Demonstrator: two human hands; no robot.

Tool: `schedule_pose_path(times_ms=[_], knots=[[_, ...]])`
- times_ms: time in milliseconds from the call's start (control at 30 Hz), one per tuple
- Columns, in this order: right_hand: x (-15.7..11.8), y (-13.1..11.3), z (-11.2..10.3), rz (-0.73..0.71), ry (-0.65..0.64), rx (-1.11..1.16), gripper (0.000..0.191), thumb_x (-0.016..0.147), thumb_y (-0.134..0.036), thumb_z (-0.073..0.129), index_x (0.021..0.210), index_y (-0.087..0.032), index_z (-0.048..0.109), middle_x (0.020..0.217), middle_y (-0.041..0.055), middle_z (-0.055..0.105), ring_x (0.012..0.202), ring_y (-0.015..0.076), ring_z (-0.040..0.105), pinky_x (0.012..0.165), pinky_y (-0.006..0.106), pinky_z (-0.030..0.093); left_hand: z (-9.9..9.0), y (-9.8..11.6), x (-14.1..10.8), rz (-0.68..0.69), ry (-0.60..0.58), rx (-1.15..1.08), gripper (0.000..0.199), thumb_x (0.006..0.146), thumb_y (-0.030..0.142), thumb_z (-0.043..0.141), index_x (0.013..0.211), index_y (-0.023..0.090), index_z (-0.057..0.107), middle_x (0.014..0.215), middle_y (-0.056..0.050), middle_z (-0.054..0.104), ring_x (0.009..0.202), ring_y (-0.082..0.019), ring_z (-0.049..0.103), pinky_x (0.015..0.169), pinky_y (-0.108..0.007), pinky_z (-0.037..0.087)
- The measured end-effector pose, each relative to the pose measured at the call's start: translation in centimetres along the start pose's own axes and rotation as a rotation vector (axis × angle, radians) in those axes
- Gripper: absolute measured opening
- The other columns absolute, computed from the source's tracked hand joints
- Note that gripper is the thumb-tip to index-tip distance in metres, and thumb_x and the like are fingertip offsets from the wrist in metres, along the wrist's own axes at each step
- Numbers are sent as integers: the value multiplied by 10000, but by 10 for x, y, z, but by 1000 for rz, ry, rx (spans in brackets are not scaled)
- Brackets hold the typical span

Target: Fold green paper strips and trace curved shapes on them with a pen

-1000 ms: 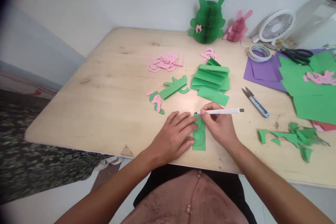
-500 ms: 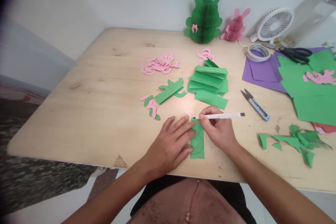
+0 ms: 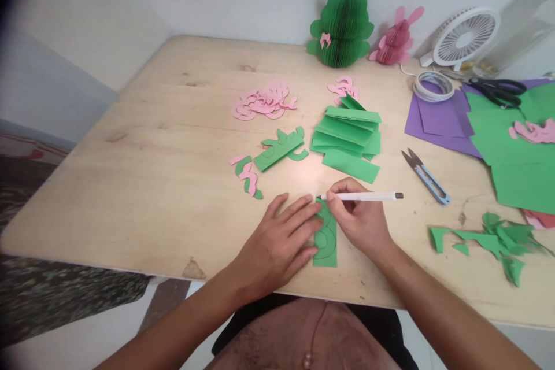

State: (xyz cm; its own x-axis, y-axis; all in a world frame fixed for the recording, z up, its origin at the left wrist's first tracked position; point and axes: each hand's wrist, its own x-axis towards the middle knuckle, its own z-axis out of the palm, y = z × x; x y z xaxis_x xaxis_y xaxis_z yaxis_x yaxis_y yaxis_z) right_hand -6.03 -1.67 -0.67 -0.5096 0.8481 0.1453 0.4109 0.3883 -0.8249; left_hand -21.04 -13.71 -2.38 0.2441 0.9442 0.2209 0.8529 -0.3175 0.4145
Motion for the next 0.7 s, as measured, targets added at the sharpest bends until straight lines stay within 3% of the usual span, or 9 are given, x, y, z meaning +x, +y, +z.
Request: schedule_pose_path(times_ms=[700], knots=[[-1,2,1,-5,-14,-23,135,850,-309,599,766,-204,616,657,-2,664,565,136,599,485,239,448,0,0,0,2,6,-10,319,949,306,488,1230,175,566,1389,-119,545,1377,-264,395,1149,-545,256]])
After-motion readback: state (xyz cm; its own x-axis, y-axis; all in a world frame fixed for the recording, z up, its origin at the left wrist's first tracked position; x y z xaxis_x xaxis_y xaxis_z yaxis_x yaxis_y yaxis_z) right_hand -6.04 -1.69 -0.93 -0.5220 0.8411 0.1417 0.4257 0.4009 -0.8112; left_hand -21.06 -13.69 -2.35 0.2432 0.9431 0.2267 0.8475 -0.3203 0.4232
